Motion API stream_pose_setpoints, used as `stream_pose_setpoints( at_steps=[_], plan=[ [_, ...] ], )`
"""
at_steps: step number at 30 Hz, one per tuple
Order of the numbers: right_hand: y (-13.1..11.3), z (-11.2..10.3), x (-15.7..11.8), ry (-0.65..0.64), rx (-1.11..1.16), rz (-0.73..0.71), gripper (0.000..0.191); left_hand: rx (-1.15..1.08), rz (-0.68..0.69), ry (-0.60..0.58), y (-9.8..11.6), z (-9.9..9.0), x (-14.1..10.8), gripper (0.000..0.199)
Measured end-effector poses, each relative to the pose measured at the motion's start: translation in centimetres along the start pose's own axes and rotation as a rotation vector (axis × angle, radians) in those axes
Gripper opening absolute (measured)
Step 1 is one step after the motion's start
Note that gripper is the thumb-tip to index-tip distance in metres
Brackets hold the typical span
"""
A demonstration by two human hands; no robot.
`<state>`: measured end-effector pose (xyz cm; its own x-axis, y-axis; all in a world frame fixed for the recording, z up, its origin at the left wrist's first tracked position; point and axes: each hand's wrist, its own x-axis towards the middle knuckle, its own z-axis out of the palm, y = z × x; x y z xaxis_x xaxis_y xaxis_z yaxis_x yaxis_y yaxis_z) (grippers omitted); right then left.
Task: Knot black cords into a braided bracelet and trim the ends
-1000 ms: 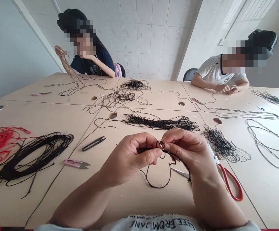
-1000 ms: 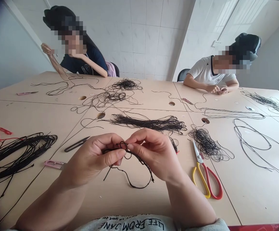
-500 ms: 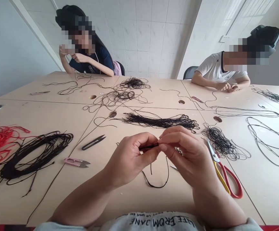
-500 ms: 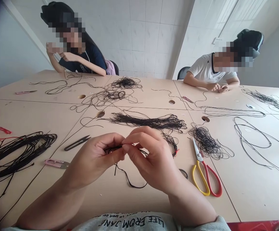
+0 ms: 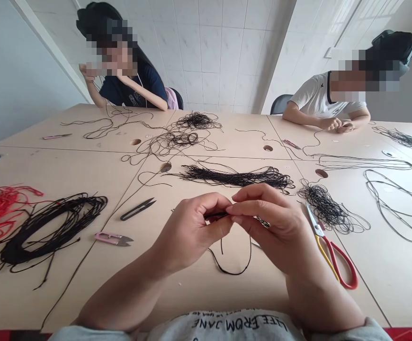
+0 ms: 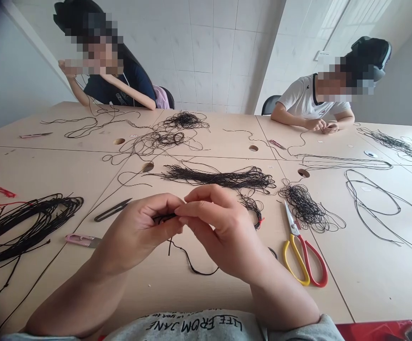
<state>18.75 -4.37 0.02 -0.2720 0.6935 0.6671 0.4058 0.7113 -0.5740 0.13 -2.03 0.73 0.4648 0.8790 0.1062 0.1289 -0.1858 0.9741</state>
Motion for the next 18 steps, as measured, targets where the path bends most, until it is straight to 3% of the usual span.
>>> stream_pose_setpoints(
  at_steps=[4,6,9,12,18],
  plan=[
    [0.1,0.0,-0.1,-0.012,-0.051,0.026,0.014,0.0,-0.037,-0.02,-0.2,0.1,0.0,0.01],
    [0.3,0.1,0.0,0.043,-0.011,0.05,0.013,-0.009,-0.057,-0.038,-0.4,0.1,0.1,0.017],
    [0.7,0.5,0.1,0.156,0.194,0.17,0.008,-0.07,-0.102,-0.08,-0.5,0.2,0.2,0.023],
    [1.0,1.0,0.2,0.227,0.379,0.291,0.006,-0.229,-0.181,-0.123,-0.4,0.2,0.2,0.017],
    [0.6,1.5,0.4,0.309,0.597,0.378,0.013,-0.44,-0.288,-0.221,0.1,0.0,-0.2,0.026]
  ],
)
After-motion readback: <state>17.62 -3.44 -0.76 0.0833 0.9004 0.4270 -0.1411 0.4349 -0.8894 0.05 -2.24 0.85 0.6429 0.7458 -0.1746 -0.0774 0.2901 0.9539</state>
